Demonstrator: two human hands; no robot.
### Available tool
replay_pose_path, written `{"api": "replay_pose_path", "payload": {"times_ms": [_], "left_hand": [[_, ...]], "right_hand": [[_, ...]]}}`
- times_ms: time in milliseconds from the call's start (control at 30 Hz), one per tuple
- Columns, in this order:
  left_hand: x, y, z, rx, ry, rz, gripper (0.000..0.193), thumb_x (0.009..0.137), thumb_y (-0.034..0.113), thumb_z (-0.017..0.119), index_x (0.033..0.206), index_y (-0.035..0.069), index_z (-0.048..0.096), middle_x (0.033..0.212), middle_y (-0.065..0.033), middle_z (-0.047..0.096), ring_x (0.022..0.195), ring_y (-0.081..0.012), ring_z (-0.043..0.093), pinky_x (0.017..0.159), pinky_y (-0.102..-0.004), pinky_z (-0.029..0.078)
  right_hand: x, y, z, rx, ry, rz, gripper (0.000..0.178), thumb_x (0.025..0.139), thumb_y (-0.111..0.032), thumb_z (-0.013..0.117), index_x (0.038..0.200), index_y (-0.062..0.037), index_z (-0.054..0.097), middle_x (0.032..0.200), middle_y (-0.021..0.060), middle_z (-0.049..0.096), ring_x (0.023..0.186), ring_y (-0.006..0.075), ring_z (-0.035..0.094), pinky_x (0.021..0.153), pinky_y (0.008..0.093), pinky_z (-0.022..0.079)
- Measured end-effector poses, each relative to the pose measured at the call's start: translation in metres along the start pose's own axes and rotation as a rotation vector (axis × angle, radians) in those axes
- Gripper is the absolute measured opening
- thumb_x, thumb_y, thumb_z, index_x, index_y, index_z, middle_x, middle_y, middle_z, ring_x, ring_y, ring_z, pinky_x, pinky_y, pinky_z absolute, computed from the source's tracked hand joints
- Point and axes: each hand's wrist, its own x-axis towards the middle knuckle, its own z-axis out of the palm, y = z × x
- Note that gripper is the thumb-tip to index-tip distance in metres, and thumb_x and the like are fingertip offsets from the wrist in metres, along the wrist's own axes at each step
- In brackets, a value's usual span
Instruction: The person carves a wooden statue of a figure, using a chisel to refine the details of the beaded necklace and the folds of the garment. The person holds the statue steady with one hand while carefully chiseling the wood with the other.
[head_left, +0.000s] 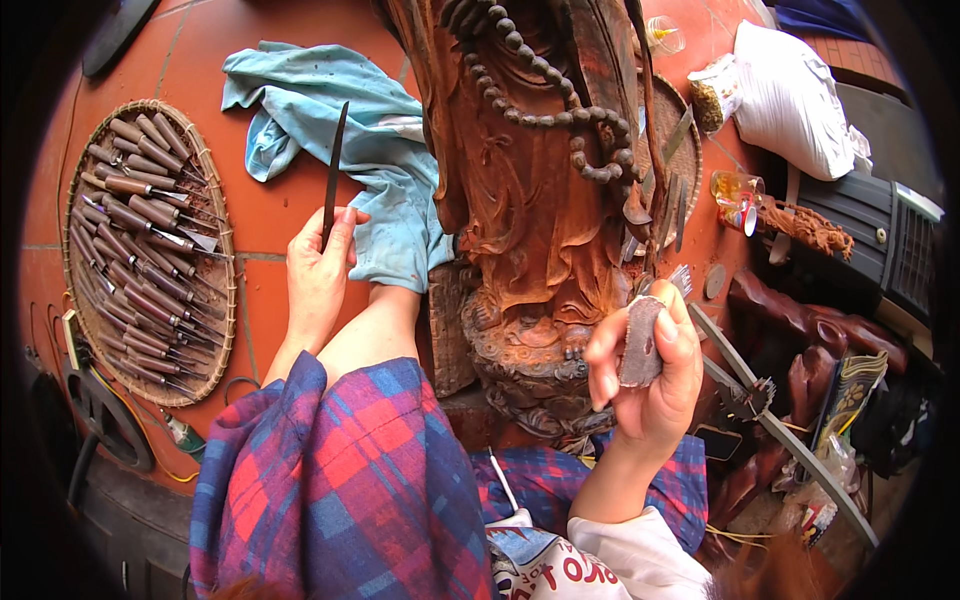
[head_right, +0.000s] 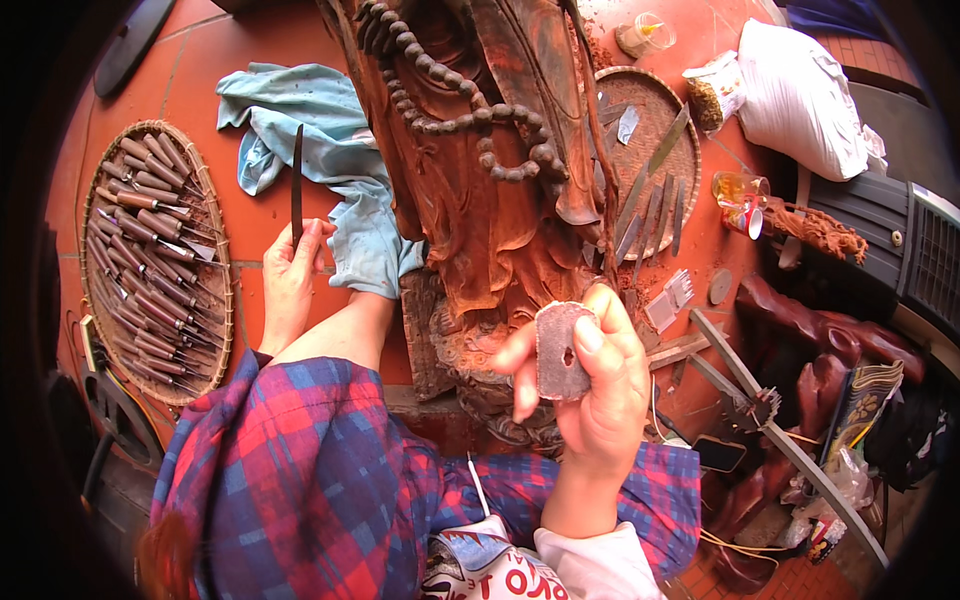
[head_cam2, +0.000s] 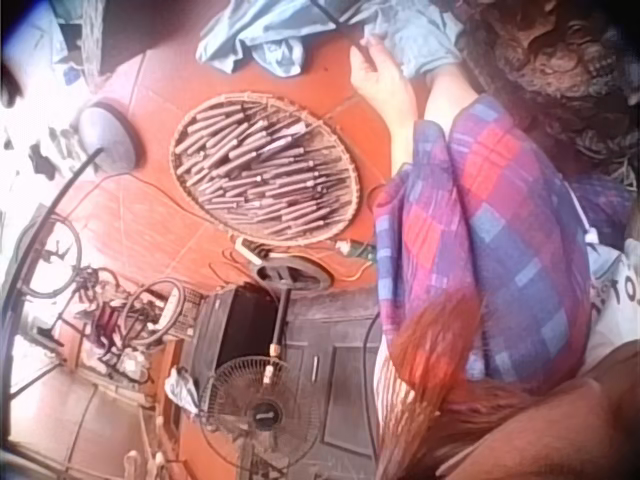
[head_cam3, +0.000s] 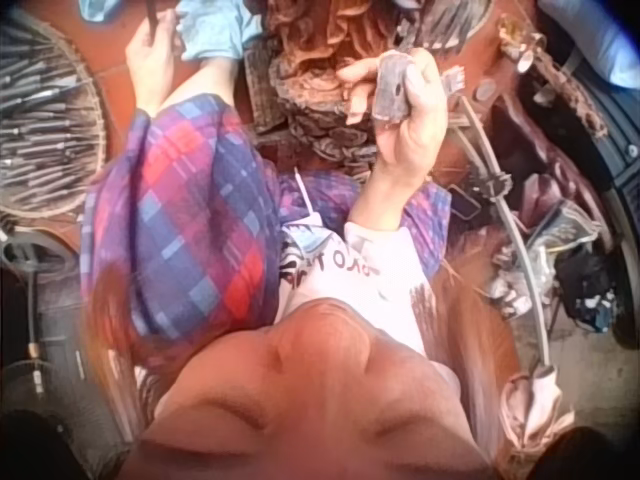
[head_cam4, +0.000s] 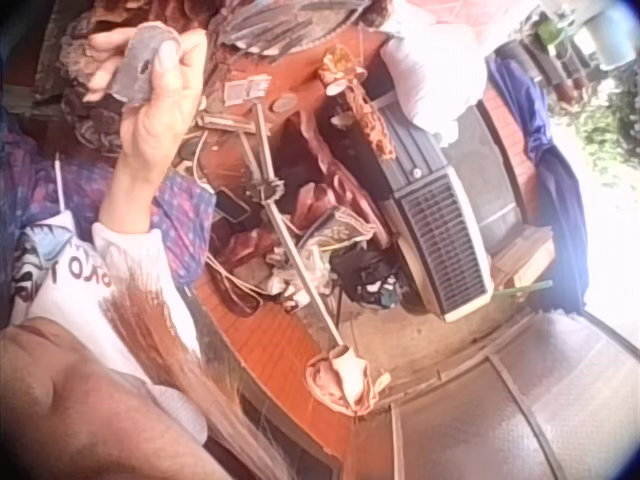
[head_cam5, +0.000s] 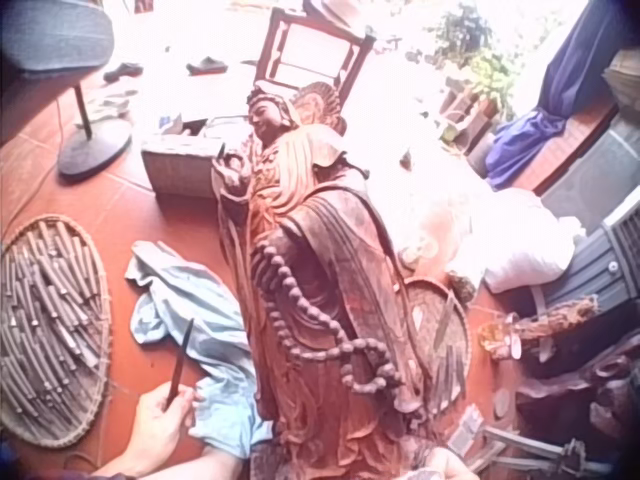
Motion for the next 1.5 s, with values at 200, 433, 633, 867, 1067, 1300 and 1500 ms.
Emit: {"api": "replay_pose_path", "payload": {"times_ms": [200,433,633,867,1067,1300,1500], "left_hand": [[0.000,-0.001,0.001,0.009,-0.009,0.003,0.023,0.100,0.023,0.055,0.095,0.005,0.068,0.062,0.0071,0.046,0.058,-0.0009,0.040,0.052,-0.0200,0.029],[-0.001,-0.001,0.002,0.002,-0.011,-0.012,0.023,0.100,0.023,0.055,0.095,0.004,0.068,0.063,0.0068,0.047,0.059,-0.0010,0.041,0.052,-0.0201,0.030],[0.000,-0.005,0.003,-0.015,-0.019,-0.015,0.023,0.100,0.023,0.056,0.095,0.004,0.068,0.064,0.0064,0.048,0.059,-0.0014,0.041,0.053,-0.0199,0.031],[0.000,-0.003,0.000,0.009,-0.056,-0.037,0.024,0.100,0.025,0.055,0.100,0.003,0.066,0.068,0.0047,0.051,0.063,-0.0031,0.043,0.058,-0.0200,0.035],[0.000,-0.004,0.001,-0.004,-0.040,-0.028,0.024,0.100,0.024,0.056,0.098,0.003,0.067,0.068,0.0052,0.050,0.062,-0.0024,0.042,0.056,-0.0200,0.034],[0.001,-0.006,0.002,-0.022,-0.004,-0.003,0.023,0.100,0.023,0.055,0.094,0.004,0.068,0.064,0.0069,0.048,0.059,-0.0011,0.041,0.052,-0.0198,0.030],[0.001,-0.004,-0.003,0.007,-0.039,-0.033,0.024,0.100,0.025,0.055,0.099,0.003,0.066,0.069,0.0040,0.052,0.063,-0.0031,0.042,0.059,-0.0204,0.036]], "right_hand": [[0.002,0.014,0.004,-0.015,0.063,-0.146,0.020,0.096,-0.024,0.059,0.096,-0.0080,0.046,0.088,0.0139,0.057,0.078,0.0219,0.056,0.065,0.0338,0.047],[0.001,0.014,-0.021,-0.048,0.000,-0.159,0.033,0.083,-0.018,0.078,0.105,-0.0074,0.057,0.094,0.0090,0.059,0.087,0.0202,0.054,0.072,0.0334,0.044],[0.000,0.013,-0.016,-0.011,0.159,-0.141,0.032,0.079,-0.009,0.079,0.106,-0.0029,0.062,0.099,0.0184,0.069,0.083,0.0227,0.068,0.078,0.0333,0.056],[0.001,0.018,-0.016,-0.049,0.189,-0.311,0.022,0.082,-0.002,0.073,0.104,-0.0014,0.069,0.099,0.0221,0.070,0.081,0.0240,0.068,0.071,0.0330,0.056],[0.001,0.020,-0.017,-0.101,0.197,-0.345,0.021,0.083,0.000,0.072,0.103,-0.0032,0.069,0.096,0.0185,0.069,0.081,0.0245,0.067,0.065,0.0316,0.055],[0.005,0.026,-0.013,-0.086,0.256,-0.419,0.014,0.085,0.002,0.069,0.099,-0.0014,0.070,0.101,0.0155,0.067,0.077,0.0204,0.065,0.063,0.0313,0.054],[0.008,0.028,-0.004,-0.166,0.303,-0.456,0.010,0.087,0.003,0.066,0.097,0.0011,0.069,0.092,0.0099,0.064,0.075,0.0162,0.060,0.061,0.0302,0.053]]}}
